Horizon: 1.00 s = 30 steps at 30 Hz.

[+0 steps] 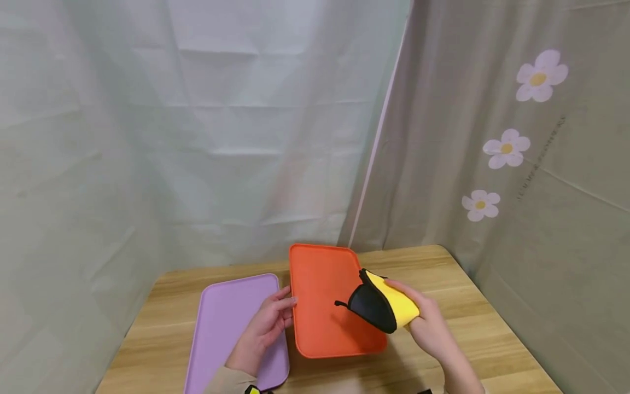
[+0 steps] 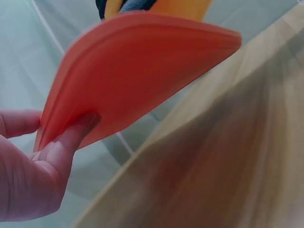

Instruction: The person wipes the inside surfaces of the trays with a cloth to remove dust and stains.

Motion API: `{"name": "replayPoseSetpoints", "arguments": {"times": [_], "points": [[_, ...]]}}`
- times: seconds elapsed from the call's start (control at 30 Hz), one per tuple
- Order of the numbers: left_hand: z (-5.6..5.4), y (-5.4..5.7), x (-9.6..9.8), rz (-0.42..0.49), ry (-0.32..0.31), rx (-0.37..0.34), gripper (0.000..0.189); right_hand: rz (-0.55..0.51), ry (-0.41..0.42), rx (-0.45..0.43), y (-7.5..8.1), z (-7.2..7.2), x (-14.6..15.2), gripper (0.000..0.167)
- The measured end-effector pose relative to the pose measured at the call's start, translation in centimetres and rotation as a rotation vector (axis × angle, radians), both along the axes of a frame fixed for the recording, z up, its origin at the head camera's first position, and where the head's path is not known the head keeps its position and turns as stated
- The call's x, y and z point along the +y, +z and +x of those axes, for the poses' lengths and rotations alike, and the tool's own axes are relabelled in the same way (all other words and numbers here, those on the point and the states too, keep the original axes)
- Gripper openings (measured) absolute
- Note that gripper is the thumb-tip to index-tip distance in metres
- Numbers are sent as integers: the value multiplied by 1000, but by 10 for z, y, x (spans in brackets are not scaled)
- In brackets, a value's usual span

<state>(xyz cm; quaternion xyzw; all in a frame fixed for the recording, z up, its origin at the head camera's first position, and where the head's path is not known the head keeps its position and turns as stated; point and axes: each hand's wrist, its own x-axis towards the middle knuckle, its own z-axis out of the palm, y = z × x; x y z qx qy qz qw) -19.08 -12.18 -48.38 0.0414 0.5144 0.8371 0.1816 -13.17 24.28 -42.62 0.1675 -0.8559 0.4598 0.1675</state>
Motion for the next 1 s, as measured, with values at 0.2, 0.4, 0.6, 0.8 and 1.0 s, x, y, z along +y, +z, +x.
{"name": "replayPoseSetpoints", "arguments": {"times": [0.2,0.4,0.6,0.8,1.0], "points": [[-1,-15,9,-35,34,-59,75,-56,-29,-7,-2,2,4,83],[-2,-25,14,-78,23,-83,76,-128,-45,-9,-3,4,8,84],[-2,-31,6,-116,28,-102,74,-142,-52,-57,-7,0,8,78],[2,-22,4,-142,-8,-87,71,-119,-34,-54,-3,-4,13,80],[12,-11,6,-167,-43,-62,77,-71,-46,-90,-3,-6,19,72]]}}
